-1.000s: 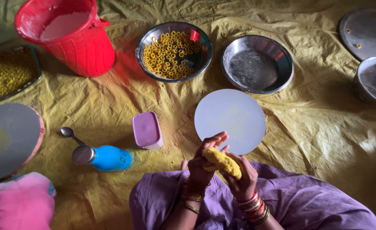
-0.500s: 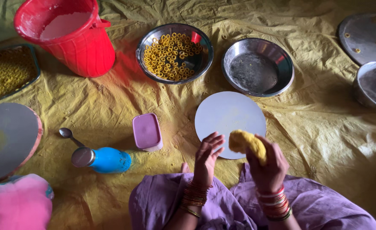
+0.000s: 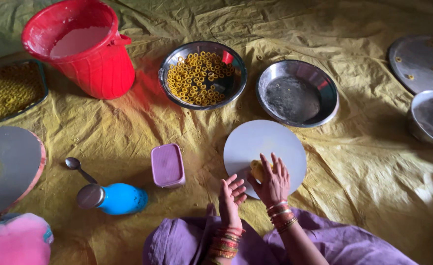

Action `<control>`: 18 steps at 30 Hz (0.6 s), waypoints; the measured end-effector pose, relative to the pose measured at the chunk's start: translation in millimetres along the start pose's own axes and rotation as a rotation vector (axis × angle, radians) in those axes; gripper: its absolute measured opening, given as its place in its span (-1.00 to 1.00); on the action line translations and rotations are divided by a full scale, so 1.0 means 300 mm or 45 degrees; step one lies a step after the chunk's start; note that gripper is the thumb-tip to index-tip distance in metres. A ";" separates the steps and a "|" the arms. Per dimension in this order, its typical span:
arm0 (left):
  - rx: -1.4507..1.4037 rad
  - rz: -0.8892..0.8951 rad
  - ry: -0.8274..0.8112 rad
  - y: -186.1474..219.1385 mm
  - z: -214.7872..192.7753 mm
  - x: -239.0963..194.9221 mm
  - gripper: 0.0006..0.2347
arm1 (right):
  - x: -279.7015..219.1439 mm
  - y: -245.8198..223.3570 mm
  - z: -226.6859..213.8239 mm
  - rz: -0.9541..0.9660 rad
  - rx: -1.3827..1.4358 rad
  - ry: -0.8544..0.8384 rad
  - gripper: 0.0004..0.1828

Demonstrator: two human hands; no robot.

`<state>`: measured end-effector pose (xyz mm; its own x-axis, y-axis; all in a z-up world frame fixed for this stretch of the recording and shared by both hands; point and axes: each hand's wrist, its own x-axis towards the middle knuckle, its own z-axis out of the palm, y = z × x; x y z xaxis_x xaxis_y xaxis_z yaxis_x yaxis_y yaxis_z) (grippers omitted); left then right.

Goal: The person kneads a yellow dough on a white circular board, repeatedly pressing, folding, and shaping it by hand. The person occasionally lifts and turns the dough to work different sides.

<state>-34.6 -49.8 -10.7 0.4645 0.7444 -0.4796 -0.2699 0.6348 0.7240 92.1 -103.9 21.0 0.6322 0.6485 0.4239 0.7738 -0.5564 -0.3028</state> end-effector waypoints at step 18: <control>0.294 0.046 -0.110 -0.007 0.048 -0.082 -0.67 | 0.096 0.111 0.104 -0.040 -0.010 -0.133 -0.36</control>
<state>-33.4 -72.3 6.7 0.5311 0.7390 -0.4146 -0.0919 0.5366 0.8388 137.5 -87.5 -3.6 0.6090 0.7160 0.3413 0.7930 -0.5390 -0.2841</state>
